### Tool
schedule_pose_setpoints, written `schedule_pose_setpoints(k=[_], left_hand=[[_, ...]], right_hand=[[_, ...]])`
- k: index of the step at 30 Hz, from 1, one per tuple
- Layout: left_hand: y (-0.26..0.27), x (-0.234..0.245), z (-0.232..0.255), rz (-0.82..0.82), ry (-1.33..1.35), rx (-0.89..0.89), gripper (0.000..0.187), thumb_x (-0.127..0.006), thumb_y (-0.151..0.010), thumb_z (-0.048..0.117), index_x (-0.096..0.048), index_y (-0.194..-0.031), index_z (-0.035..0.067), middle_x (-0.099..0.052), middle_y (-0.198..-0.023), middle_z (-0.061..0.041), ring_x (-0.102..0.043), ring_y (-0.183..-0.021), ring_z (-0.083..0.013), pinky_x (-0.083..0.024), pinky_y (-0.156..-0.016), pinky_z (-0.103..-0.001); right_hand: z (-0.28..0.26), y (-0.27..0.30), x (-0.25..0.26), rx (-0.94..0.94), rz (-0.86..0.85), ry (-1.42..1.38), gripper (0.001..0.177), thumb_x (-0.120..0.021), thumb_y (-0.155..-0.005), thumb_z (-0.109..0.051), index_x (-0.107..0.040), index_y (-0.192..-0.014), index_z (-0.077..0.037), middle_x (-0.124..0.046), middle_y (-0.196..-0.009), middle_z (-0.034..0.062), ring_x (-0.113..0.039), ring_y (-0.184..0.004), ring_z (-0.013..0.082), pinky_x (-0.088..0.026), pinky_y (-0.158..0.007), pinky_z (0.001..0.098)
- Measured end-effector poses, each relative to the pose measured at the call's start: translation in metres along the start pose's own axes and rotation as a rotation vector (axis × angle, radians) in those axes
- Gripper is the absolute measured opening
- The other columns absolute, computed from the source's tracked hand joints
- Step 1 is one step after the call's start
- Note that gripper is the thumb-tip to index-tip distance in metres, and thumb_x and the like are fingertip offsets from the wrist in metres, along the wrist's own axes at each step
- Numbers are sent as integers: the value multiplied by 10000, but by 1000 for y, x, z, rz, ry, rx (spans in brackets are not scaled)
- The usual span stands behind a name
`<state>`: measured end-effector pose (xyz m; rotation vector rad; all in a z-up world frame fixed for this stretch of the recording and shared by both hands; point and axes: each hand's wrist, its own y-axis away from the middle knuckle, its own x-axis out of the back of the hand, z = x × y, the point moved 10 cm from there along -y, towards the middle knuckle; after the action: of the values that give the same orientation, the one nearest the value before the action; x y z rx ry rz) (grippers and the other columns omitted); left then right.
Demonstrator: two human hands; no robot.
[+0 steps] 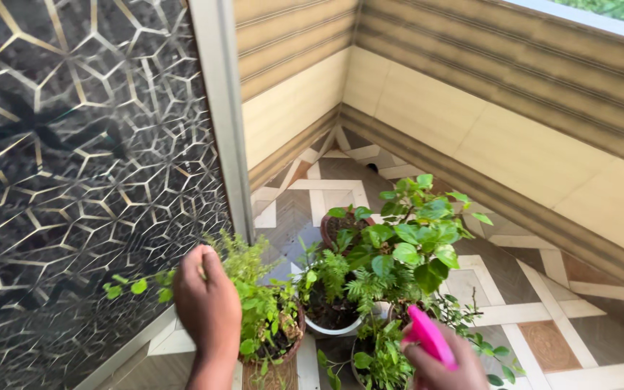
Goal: The person uses a spray bottle to water several potted plants on a balcony.
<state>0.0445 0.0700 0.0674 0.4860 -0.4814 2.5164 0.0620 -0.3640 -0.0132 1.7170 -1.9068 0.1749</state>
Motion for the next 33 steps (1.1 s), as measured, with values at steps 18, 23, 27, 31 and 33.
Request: schedule_pose_setpoints(k=[18,23,27,31,33], left_hand=[[66,-88,-32,-962,-1020,-213,725,-589,-971,569,-367,-1557,205,-310,-1640,-110,-225,-1545,-368,-87,-1251,-580],[70,-87,-31,-1020,-1022,-187,725,-578,-981,560,-354,-1582,222,-343,-1646,-82,-272,-1550,-325,-102,-1271,-574],[88,-87,-31,-1180,-1056,-149,779,-639,-950,566,-330,-1598,264,-258,-1690,-63,-238,-1570,-315,-98,-1294,-520],[99,-88,-31,-1261,-1021,-78,916,-720,-897,545,-237,-1634,296,-151,-1723,-69,-199,-1589,-273,-71,-1302,-502],[103,-89,-31,-1280,-1005,-63,926,-722,-901,539,-218,-1638,292,-126,-1726,-77,-185,-1592,-272,-64,-1305,-497]], right_hand=[[-54,24,-68,230,-189,288,410,-779,-746,-273,-694,-1132,-164,-749,-753,124,-770,-707,271,-588,-731,367],[-61,28,-66,191,-206,438,427,-773,-762,-299,-677,-1161,-184,-740,-766,144,-750,-750,309,-568,-748,398],[-65,31,-62,180,-198,407,411,-770,-759,-298,-677,-1137,-166,-748,-777,129,-751,-759,312,-568,-753,408],[-66,32,-63,177,-204,425,418,-771,-768,-312,-680,-1153,-178,-744,-788,136,-750,-777,317,-568,-768,411],[-67,32,-63,182,-204,438,422,-771,-769,-316,-681,-1158,-181,-745,-787,139,-750,-784,320,-569,-772,413]])
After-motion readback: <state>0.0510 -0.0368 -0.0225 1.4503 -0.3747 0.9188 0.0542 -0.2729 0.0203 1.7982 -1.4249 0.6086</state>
